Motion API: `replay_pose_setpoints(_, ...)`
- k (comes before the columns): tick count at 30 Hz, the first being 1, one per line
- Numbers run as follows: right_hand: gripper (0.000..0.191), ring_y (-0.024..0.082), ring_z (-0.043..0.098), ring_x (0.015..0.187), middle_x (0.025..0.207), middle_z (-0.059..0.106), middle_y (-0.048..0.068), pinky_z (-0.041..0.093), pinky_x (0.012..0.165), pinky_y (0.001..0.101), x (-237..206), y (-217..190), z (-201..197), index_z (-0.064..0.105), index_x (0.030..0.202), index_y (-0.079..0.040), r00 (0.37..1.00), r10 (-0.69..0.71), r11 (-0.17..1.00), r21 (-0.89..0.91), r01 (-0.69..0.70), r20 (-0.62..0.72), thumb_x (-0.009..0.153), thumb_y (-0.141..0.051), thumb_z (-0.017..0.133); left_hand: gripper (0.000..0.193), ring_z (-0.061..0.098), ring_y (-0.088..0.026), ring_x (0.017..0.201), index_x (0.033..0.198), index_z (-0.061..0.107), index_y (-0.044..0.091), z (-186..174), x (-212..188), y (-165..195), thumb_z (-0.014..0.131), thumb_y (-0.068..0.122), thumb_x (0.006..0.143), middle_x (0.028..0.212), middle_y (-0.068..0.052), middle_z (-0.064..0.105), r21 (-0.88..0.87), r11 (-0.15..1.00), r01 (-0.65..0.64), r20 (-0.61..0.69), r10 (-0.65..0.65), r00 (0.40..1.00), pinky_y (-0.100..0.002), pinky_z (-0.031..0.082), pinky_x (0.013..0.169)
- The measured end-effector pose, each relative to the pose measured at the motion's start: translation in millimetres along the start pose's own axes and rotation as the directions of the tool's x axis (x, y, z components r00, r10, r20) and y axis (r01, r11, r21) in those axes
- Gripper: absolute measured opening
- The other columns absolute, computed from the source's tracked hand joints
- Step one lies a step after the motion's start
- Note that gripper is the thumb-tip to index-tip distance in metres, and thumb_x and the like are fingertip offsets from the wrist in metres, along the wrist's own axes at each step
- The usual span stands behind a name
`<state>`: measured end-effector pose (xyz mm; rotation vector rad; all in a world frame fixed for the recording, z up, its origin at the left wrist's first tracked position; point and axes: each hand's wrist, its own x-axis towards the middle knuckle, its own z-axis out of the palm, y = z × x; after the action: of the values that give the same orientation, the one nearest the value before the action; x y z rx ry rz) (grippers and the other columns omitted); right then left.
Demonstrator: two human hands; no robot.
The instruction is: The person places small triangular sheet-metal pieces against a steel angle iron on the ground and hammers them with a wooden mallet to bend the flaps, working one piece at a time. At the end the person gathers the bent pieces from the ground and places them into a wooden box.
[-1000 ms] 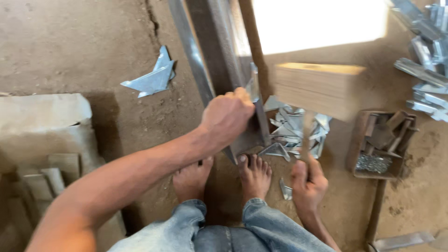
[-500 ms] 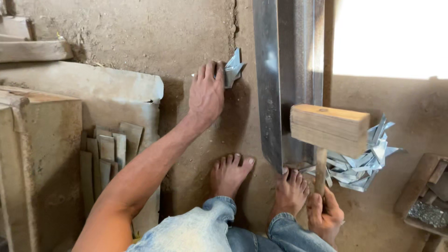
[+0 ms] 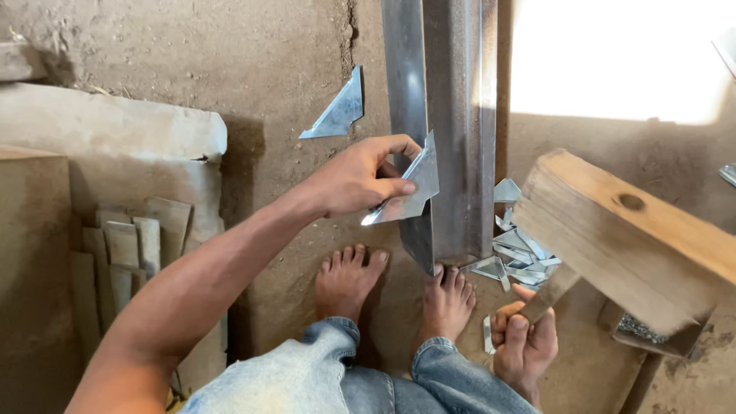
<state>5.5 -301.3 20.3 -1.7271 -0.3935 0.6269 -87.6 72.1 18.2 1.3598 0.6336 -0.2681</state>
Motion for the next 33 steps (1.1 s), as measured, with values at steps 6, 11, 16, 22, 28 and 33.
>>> replay_pose_setpoints(6, 0.037, 0.005, 0.041, 0.052, 0.064, 0.047, -0.002, 0.034, 0.046, 0.0217, 13, 3, 1, 0.054, 0.137, 0.005, 0.965, 0.261, 0.962, -0.082, -0.259, 0.012, 0.105, -0.015, 0.052, 0.034, 0.062, -0.011, 0.080, 0.116, 0.060, 0.007, 7, 15, 5, 0.076, 0.011, 0.086, 0.089, -0.008, 0.071, 0.081, 0.987, -0.139, -0.004, 0.139, 0.990, -0.035, 0.052, 0.069)
replay_pose_setpoints(11, 0.036, 0.005, 0.041, 0.051, 0.061, 0.046, -0.003, 0.035, 0.046, 0.0218, 24, 3, 6, 0.055, 0.137, 0.005, 0.946, 0.320, 0.947, -0.050, -0.318, 0.053, 0.105, -0.013, 0.051, 0.030, 0.067, -0.010, 0.078, 0.114, 0.064, 0.010, 8, 19, 1, 0.075, 0.016, 0.086, 0.085, -0.002, 0.075, 0.142, 0.990, -0.008, -0.061, 0.017, 0.998, -0.032, 0.052, 0.071)
replay_pose_setpoints(16, 0.038, 0.004, 0.046, 0.053, 0.067, 0.052, -0.001, 0.039, 0.044, 0.0204, 33, -25, 5, 0.055, 0.136, 0.004, 0.976, 0.206, 0.965, -0.180, -0.192, 0.065, 0.104, -0.016, 0.052, 0.028, 0.066, -0.010, 0.079, 0.110, 0.066, 0.009, 9, 21, 0, 0.078, 0.016, 0.086, 0.087, -0.004, 0.075, 0.114, 0.993, -0.019, -0.082, 0.029, 0.996, -0.032, 0.052, 0.071)
replay_pose_setpoints(22, 0.034, 0.004, 0.050, 0.057, 0.074, 0.059, -0.002, 0.040, 0.049, 0.0155, 46, -49, 3, 0.063, 0.121, 0.000, 0.971, -0.235, 0.968, -0.081, 0.239, 0.048, 0.110, -0.031, 0.052, 0.027, 0.070, -0.007, 0.080, 0.110, 0.067, 0.012, 12, 21, 3, 0.075, 0.012, 0.084, 0.088, -0.002, 0.080, 0.136, 0.991, 0.008, -0.097, 0.005, 0.995, -0.033, 0.052, 0.075)
replay_pose_setpoints(28, 0.026, 0.008, 0.053, 0.056, 0.064, 0.054, -0.001, 0.043, 0.054, 0.0240, 56, -23, 12, 0.063, 0.102, 0.000, 0.996, -0.032, 0.761, -0.644, 0.079, 0.085, 0.107, -0.025, 0.058, 0.026, 0.066, -0.008, 0.075, 0.108, 0.068, 0.013, 14, 19, 10, 0.078, 0.015, 0.085, 0.085, -0.002, 0.079, 0.149, 0.983, 0.110, -0.134, -0.090, 0.987, -0.033, 0.049, 0.072)
replay_pose_setpoints(33, 0.031, 0.008, 0.046, 0.054, 0.067, 0.053, 0.003, 0.037, 0.048, 0.0251, 52, -37, -3, 0.061, 0.103, 0.003, 1.000, -0.025, 0.960, -0.280, 0.020, -0.014, 0.110, -0.028, 0.056, 0.026, 0.064, -0.010, 0.073, 0.109, 0.067, 0.014, 14, 19, 11, 0.077, 0.012, 0.084, 0.084, -0.004, 0.079, 0.143, 0.984, 0.102, -0.152, -0.079, 0.985, -0.035, 0.049, 0.070)
